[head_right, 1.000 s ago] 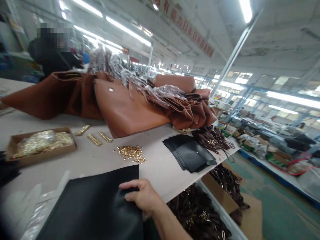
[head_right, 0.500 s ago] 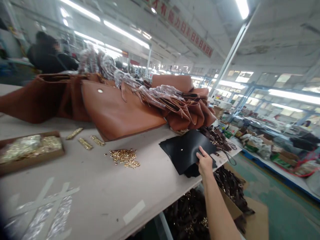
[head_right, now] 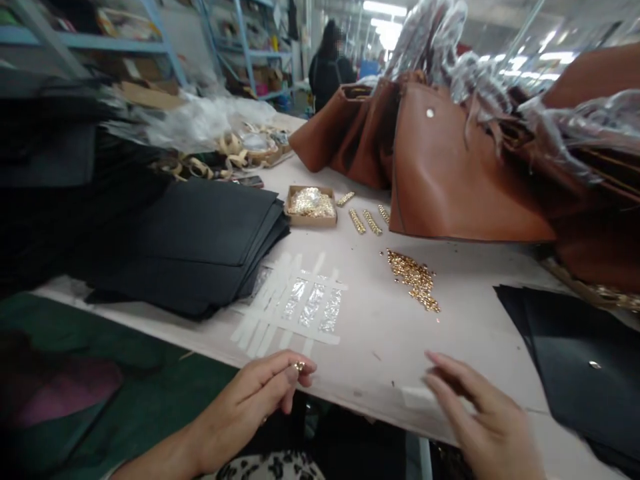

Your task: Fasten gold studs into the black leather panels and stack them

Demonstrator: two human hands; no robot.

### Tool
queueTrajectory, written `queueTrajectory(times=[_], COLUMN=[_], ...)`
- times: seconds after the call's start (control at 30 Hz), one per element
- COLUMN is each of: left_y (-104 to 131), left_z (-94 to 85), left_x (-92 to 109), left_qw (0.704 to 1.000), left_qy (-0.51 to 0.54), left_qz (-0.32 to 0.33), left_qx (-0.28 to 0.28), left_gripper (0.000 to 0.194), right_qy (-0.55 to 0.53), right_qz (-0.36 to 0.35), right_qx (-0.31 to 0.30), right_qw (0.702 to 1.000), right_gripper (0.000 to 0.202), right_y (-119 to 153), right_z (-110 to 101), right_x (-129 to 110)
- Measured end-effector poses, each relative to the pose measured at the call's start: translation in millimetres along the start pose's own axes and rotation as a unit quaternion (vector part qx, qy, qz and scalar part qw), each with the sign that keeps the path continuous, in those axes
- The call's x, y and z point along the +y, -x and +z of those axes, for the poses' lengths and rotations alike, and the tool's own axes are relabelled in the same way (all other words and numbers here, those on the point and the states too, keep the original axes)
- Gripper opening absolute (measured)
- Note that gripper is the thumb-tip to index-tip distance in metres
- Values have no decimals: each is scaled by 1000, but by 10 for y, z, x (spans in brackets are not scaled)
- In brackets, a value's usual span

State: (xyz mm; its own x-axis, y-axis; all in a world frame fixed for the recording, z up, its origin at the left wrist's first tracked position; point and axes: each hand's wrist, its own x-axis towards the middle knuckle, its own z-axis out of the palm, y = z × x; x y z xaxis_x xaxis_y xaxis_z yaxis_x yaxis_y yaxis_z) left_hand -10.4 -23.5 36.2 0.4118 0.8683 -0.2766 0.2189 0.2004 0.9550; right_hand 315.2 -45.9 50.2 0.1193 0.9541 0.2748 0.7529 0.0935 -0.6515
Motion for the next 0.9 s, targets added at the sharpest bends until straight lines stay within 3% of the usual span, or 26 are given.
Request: queueTrajectory(times=[0.07,0.17,0.3,0.43,0.63,0.77,0.9], left_y=[20,56,127,229,348,395,420], left_z=[-38,-148,-346,-557,-886,-1146,-1259], left_x=[-24,-53,-116,-275,-442,-387,-359], left_qw=[1000,998,989,984,986,985,986], left_qy=[18,52,134,160,133,82,116], left_qz=[-2,2,5,36,96,147,117], left_qx=[-15,-34,-55,-73,-39,-43,-20], left_gripper=[36,39,51,63,61,54,51], right_qy=[-54,-138,-211,-252,-251,-285,-300], right_qz=[-114,-279,-398,-397,-412,-342,-266], right_qx=[-122,-203,-278,-359,-386,-458,-474], right_qw=[984,928,849,806,786,770,784], right_gripper=[24,41,41,22,27,10,8], right_y=[-59,-172,-360,-546,-693,-795,-898], right_z=[422,957,1288,1464,1830,1975,2036], right_x=[-379,-883,-1206,-1384,-1679,-1856,-2028])
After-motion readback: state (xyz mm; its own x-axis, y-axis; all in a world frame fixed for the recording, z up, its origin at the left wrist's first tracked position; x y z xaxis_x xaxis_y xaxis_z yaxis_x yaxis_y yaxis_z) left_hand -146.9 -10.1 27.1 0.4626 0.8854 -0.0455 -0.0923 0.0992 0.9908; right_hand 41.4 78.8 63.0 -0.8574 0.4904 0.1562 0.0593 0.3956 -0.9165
